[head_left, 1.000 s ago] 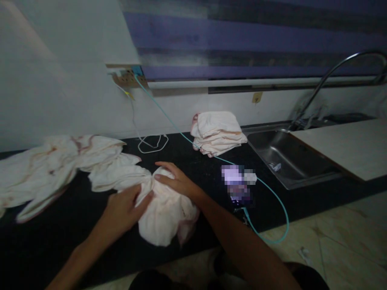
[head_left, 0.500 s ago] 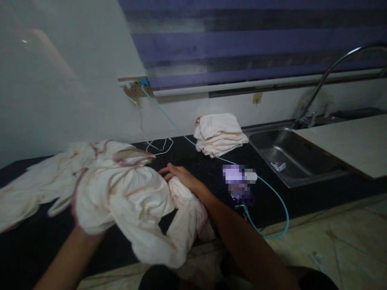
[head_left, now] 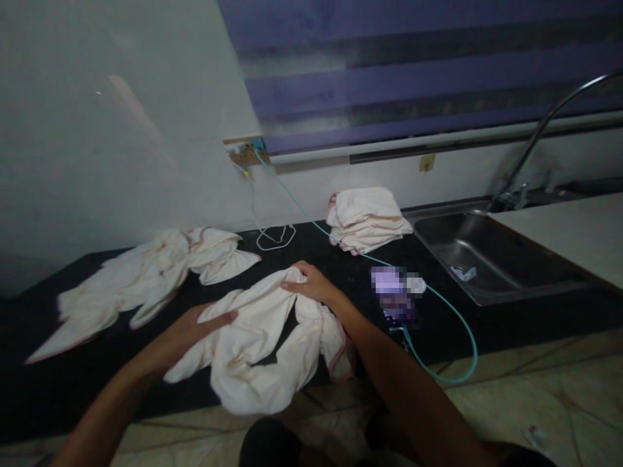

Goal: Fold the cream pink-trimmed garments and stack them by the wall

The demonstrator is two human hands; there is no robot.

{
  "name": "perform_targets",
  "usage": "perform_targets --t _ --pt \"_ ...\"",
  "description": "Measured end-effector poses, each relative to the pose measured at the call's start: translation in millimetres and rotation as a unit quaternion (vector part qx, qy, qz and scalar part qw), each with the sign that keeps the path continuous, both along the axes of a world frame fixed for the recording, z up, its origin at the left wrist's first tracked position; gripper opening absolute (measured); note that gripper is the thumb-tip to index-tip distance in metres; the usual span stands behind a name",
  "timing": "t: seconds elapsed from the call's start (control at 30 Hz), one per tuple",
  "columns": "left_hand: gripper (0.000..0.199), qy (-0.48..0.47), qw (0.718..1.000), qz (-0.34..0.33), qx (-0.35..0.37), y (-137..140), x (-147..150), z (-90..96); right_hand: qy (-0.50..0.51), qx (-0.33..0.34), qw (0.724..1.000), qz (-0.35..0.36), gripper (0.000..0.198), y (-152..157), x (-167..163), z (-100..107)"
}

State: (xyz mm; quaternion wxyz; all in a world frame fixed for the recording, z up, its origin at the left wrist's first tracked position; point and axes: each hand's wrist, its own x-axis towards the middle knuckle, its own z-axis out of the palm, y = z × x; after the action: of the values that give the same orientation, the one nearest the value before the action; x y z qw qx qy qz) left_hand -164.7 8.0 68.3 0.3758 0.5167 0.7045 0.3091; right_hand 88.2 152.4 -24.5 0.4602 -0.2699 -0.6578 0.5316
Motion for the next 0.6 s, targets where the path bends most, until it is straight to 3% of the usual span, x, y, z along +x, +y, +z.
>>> perform_targets --t 0.07,0.17,0.3,0.4,0.5,0.6 --pt "0.070 -0.064 0.997 0.005 0.033 -6.8 4.6 9.5 0.027 -0.037 0.999 0.016 0.048 -2.1 1.3 -1.4" --pt "0.075 -0.063 0.988 0.069 0.120 -10.1 1.6 22.8 0.076 -0.111 0.989 0.061 0.057 -8.5 5.9 -0.6" --pt "0.075 -0.125 0.973 0.084 0.175 -18.0 -14.5 38.7 0.106 -0.151 0.980 0.072 0.062 -17.4 12.4 4.3" --pt "0.077 -0.244 0.928 0.142 0.242 -35.5 -28.8 48.8 0.114 -0.167 0.977 0.073 0.059 -20.6 16.0 7.1" --pt "0.060 -0.289 0.876 0.234 0.307 -56.2 -50.0 57.0 0.091 -0.136 0.986 0.035 0.052 -21.6 24.0 10.6" --pt "0.049 -0.280 0.877 0.237 0.310 -65.8 -80.0 65.3 -0.036 -0.008 0.999 0.023 0.037 -22.0 38.4 21.2"
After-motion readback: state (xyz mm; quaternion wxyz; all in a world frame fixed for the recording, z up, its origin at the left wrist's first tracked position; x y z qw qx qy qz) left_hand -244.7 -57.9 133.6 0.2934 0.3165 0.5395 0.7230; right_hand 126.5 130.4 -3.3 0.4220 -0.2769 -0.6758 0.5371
